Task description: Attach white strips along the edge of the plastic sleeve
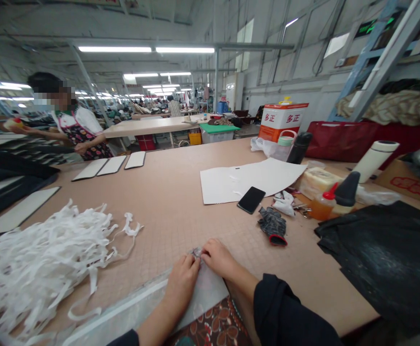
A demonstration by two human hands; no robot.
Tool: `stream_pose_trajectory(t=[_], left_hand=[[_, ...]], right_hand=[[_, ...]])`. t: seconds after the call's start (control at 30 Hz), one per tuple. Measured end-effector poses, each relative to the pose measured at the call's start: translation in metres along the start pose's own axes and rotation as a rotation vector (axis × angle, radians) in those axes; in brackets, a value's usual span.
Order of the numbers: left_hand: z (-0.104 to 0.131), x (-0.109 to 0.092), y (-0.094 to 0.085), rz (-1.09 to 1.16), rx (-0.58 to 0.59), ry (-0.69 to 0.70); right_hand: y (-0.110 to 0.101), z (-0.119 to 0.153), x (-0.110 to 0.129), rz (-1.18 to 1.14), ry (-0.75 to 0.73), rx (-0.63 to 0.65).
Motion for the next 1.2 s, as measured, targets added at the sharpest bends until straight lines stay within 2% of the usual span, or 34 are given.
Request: stream_pose_trajectory(t=[0.23, 0.7, 0.87, 0.93, 1.03, 1.13, 1.2], left_hand=[[-0.001, -0.001, 0.005, -0.021, 0.058, 0.038], [-0.004, -0.001, 0.003, -0.022, 0.049, 0.037], [-0.002, -0.001, 0.003, -0.001, 0.054, 0.025], [-0.001, 0.001, 0.002, 0.038, 0.046, -0.002], [0.001, 0.010, 0.000, 0.145, 0.027, -0.118], [0.002, 0.019, -0.002, 0.272, 0.014, -0.229], [0.003, 0.023, -0.004, 0.318, 0.019, -0.257]], right_hand=[[-0.001, -0.010, 0.002, 0.031, 0.086, 0.038], [0.004, -0.021, 0.001, 0.058, 0.138, 0.102], [0.006, -0.023, -0.001, 0.055, 0.137, 0.076], [0.006, -0.022, 0.001, 0.060, 0.137, 0.047], [0.003, -0.016, 0.006, 0.059, 0.131, -0.012], [0.003, -0.002, 0.012, 0.016, 0.043, -0.053], [0.006, 0.007, 0.015, -0.012, -0.040, -0.023]])
Point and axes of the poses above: each hand's wrist, its own z-axis away from the middle knuckle, its own y-axis out of the palm, x = y × z, the point moved 4 cm from there along -z, towards the middle knuckle, and after that the axes turned 13 degrees about y, right-handed, at the moved point
